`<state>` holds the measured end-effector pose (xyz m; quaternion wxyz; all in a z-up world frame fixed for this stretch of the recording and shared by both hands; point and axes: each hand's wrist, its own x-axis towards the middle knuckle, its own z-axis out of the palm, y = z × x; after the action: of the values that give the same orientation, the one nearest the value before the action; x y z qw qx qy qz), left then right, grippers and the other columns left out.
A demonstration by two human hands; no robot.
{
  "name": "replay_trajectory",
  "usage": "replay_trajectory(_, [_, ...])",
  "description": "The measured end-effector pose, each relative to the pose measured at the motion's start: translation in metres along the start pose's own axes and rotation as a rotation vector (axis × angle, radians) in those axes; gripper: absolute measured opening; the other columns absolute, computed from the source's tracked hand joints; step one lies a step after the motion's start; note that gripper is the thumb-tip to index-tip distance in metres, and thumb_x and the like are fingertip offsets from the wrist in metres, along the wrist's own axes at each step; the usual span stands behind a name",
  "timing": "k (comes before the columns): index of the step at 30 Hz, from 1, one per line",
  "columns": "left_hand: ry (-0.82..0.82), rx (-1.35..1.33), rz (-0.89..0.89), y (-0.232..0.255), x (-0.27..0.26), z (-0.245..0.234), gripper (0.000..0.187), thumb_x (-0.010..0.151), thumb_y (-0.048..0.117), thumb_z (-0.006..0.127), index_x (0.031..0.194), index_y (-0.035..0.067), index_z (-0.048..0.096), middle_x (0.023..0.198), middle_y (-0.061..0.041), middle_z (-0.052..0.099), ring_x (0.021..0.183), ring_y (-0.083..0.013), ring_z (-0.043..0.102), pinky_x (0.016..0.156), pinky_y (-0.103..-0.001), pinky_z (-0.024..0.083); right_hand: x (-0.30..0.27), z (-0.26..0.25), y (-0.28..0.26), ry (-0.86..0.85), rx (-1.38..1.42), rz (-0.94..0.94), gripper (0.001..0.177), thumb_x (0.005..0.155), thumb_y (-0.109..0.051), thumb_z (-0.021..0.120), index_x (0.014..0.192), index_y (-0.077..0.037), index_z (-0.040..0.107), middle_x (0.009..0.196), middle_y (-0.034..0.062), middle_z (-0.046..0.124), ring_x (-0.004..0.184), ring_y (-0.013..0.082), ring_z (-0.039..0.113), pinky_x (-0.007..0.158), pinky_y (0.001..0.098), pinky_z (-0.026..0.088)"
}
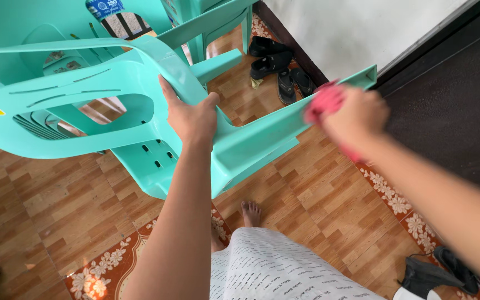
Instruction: The person wipes the surfaces of stacked teal plastic chairs using a pink cloth. They lift and rotate individual chairs to clean the seat, backrest, and legs, then place them back in the stack.
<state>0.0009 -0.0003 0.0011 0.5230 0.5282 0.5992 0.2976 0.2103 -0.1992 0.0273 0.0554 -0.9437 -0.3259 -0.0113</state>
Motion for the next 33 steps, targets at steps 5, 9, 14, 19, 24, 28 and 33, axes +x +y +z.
replay_trajectory(5, [0.014, -0.036, 0.086, -0.009, 0.003, 0.003, 0.120, 0.063, 0.017, 0.084, 0.162, 0.021, 0.017, 0.135, -0.015, 0.065, 0.117, -0.0312, 0.067, 0.102, -0.041, 0.052, -0.106, -0.013, -0.111, 0.010, 0.217, -0.516, 0.042, 0.062, -0.041, 0.088, 0.088, -0.011, 0.074, 0.086, 0.0148, 0.070, 0.087, 0.0333, 0.068, 0.068, 0.0482, 0.055])
replay_trajectory(9, [-0.058, -0.094, 0.038, -0.013, 0.015, -0.002, 0.128, 0.061, 0.017, 0.088, 0.162, 0.023, 0.010, 0.143, -0.015, 0.058, 0.122, -0.0297, 0.063, 0.100, -0.041, 0.051, -0.111, -0.035, -0.138, -0.428, 0.568, -0.776, 0.031, 0.070, -0.024, 0.083, 0.098, -0.013, 0.077, 0.093, 0.0082, 0.079, 0.089, 0.0270, 0.077, 0.082, 0.0383, 0.059])
replay_trajectory(14, [-0.301, -0.243, -0.058, -0.027, 0.033, -0.005, 0.131, 0.076, 0.030, 0.085, 0.161, 0.021, -0.015, 0.149, -0.020, 0.047, 0.129, -0.0307, 0.057, 0.101, -0.041, 0.049, -0.047, -0.071, -0.136, -0.718, 0.918, -0.624, 0.035, 0.075, -0.014, 0.078, 0.109, -0.006, 0.078, 0.101, 0.0048, 0.082, 0.090, 0.0123, 0.073, 0.084, 0.0308, 0.061])
replay_trajectory(19, [-0.418, -0.472, -0.089, -0.043, 0.053, -0.001, 0.106, 0.088, 0.046, 0.064, 0.163, 0.024, -0.007, 0.150, -0.017, 0.048, 0.131, -0.0309, 0.058, 0.104, -0.046, 0.051, 0.018, -0.079, -0.179, -0.903, 1.042, -0.205, 0.035, 0.077, -0.018, 0.075, 0.111, -0.009, 0.073, 0.102, 0.0040, 0.079, 0.091, 0.0156, 0.077, 0.085, 0.0341, 0.060])
replay_trajectory(24, [-0.512, -0.527, -0.255, -0.088, 0.029, -0.053, 0.069, 0.092, 0.054, 0.049, 0.154, 0.024, 0.042, 0.151, 0.002, 0.051, 0.137, -0.0208, 0.049, 0.102, -0.055, 0.040, 0.040, -0.043, -0.228, -1.219, 1.057, -0.005, 0.028, 0.081, -0.032, 0.072, 0.102, -0.013, 0.072, 0.098, 0.0049, 0.077, 0.086, 0.0183, 0.072, 0.079, 0.0359, 0.058])
replay_trajectory(28, [-0.343, -0.343, -0.484, -0.147, -0.014, -0.082, 0.046, 0.095, 0.041, 0.054, 0.133, 0.017, 0.065, 0.139, -0.005, 0.064, 0.125, -0.0242, 0.059, 0.103, -0.044, 0.046, 0.046, -0.036, -0.243, -1.187, 0.981, -0.039, 0.024, 0.083, -0.032, 0.072, 0.100, -0.015, 0.071, 0.098, 0.0018, 0.075, 0.086, 0.0160, 0.072, 0.079, 0.0344, 0.057])
replay_trajectory(33, [-0.213, -0.325, -0.656, -0.223, -0.067, -0.102, 0.041, 0.102, 0.027, 0.058, 0.130, -0.003, 0.056, 0.131, -0.028, 0.050, 0.092, -0.0286, 0.044, 0.081, -0.047, 0.036, 0.024, -0.051, -0.239, -1.188, 0.971, -0.003, 0.025, 0.085, -0.034, 0.068, 0.099, -0.014, 0.070, 0.096, 0.0033, 0.075, 0.085, 0.0184, 0.071, 0.078, 0.0364, 0.057])
